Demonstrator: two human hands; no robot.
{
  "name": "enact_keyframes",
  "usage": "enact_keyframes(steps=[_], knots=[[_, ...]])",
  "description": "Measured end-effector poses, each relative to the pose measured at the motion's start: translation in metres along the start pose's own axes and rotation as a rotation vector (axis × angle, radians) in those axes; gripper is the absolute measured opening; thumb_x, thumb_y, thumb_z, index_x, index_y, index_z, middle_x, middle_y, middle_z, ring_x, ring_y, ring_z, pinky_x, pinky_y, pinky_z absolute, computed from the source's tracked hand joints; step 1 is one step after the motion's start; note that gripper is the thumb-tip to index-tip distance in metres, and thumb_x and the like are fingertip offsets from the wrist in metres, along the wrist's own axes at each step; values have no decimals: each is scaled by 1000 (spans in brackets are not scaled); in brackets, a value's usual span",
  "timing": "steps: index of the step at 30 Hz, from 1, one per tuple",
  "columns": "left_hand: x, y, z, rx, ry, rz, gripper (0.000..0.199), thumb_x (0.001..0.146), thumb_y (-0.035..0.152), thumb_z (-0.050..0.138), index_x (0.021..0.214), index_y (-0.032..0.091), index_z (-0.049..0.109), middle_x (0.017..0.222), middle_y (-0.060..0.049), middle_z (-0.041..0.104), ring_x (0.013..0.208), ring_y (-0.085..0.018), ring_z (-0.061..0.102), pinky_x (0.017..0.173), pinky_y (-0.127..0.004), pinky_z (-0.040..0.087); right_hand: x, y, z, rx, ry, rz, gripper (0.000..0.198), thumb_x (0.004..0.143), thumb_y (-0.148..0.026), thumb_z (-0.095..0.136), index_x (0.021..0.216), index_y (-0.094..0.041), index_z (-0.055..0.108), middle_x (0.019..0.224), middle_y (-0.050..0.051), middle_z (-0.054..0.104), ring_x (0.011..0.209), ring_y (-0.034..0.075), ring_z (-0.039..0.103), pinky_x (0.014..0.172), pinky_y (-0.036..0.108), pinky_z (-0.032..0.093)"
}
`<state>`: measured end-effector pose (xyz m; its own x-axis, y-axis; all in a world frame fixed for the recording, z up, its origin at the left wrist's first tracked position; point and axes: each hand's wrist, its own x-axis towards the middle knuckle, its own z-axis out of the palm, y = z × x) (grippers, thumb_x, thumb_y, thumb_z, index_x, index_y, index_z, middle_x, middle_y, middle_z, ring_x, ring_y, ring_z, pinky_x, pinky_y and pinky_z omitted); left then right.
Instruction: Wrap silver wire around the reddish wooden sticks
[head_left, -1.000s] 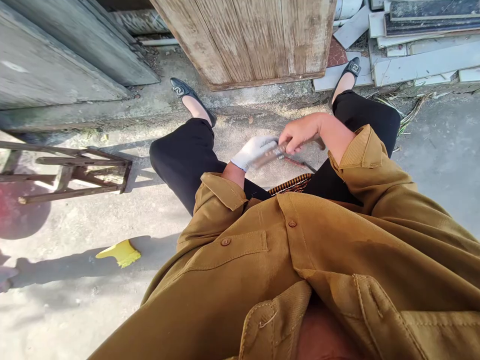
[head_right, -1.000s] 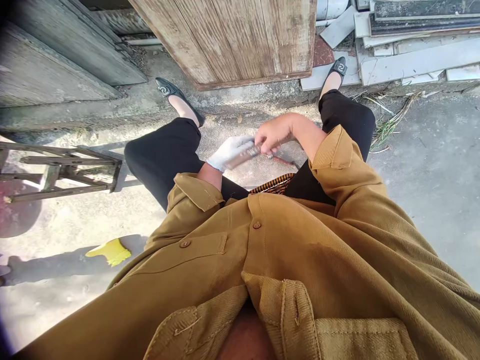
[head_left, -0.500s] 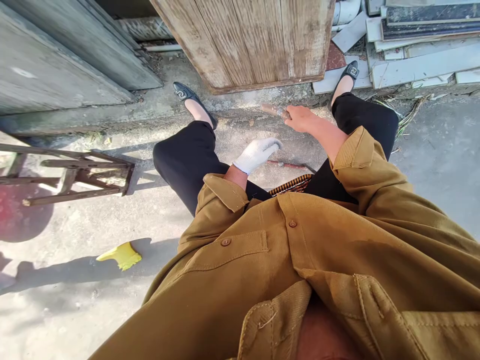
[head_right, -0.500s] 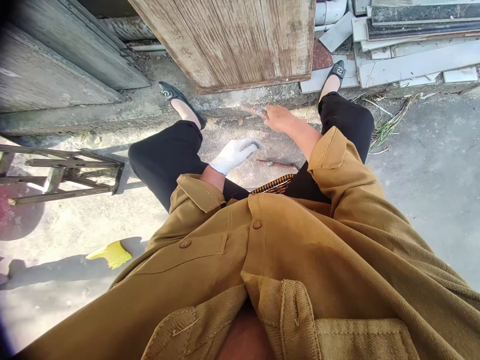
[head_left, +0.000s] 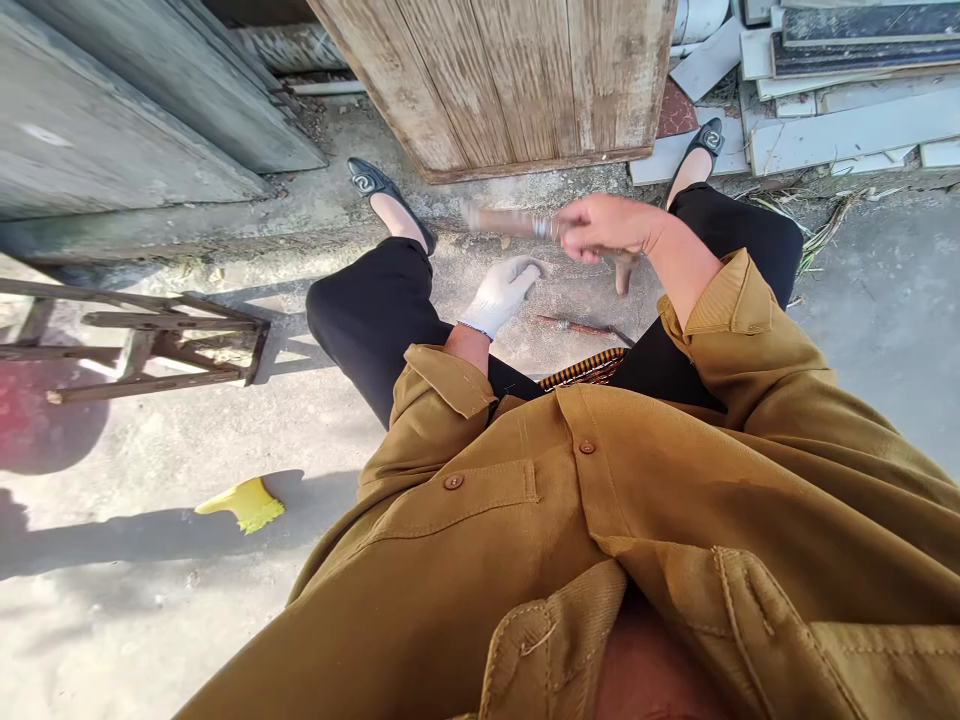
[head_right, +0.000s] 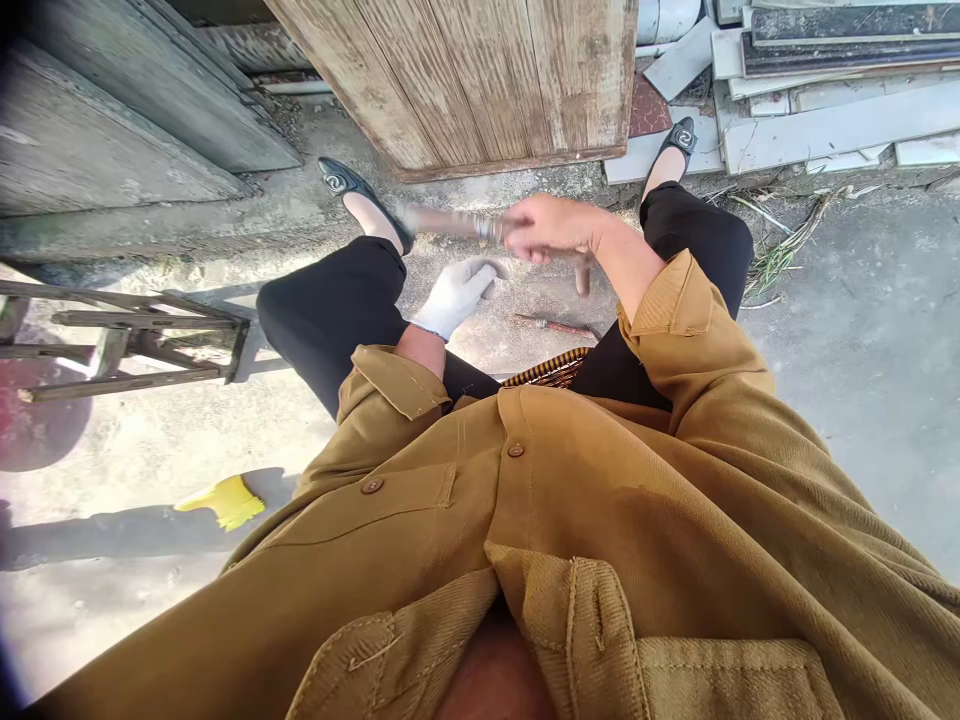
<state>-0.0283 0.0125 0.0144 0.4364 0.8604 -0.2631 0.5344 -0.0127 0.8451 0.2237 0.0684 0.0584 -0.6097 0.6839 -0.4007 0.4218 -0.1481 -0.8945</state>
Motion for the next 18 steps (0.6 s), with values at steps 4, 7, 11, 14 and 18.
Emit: enact_keyframes(steps=[4, 7, 11, 14, 18], knots=[[3, -7, 13, 12, 0, -31, 26, 100, 38, 62, 101, 31, 86, 82, -8, 78, 85, -28, 78, 80, -46, 64, 8, 18, -17, 170, 445, 97, 27, 114, -44, 72, 103, -25, 58, 86, 4, 65, 78, 19, 59, 74, 32, 55], [3, -10, 21, 59, -121, -3, 19, 94, 34, 66, 91, 31, 84, 84, -7, 79, 89, -30, 79, 84, -45, 64, 19, 34, -16, -148, 497, 265, 23, 115, -43, 70, 108, -22, 65, 94, 10, 70, 93, 25, 70, 87, 39, 60], [1, -12, 19, 39, -113, 0, 17, 96, 35, 67, 91, 31, 83, 84, -7, 79, 92, -31, 79, 89, -48, 64, 31, 50, -6, -741, 298, 313, 26, 101, -35, 90, 106, -12, 77, 98, 18, 75, 104, 35, 75, 97, 47, 62], [1, -13, 13, -31, -12, -44, 21, 105, 41, 66, 95, 28, 80, 80, -7, 76, 95, -31, 76, 95, -51, 63, 32, 49, 7, -895, -71, 364, 28, 98, -37, 95, 103, -12, 84, 88, 12, 75, 92, 31, 77, 88, 42, 63], [2, -14, 8, -115, 64, -96, 33, 118, 46, 57, 105, 20, 73, 77, -7, 71, 94, -25, 65, 101, -50, 61, 25, 30, 29, -802, -392, 443, 18, 103, -27, 90, 114, -14, 87, 85, 6, 76, 86, 26, 78, 86, 36, 59]])
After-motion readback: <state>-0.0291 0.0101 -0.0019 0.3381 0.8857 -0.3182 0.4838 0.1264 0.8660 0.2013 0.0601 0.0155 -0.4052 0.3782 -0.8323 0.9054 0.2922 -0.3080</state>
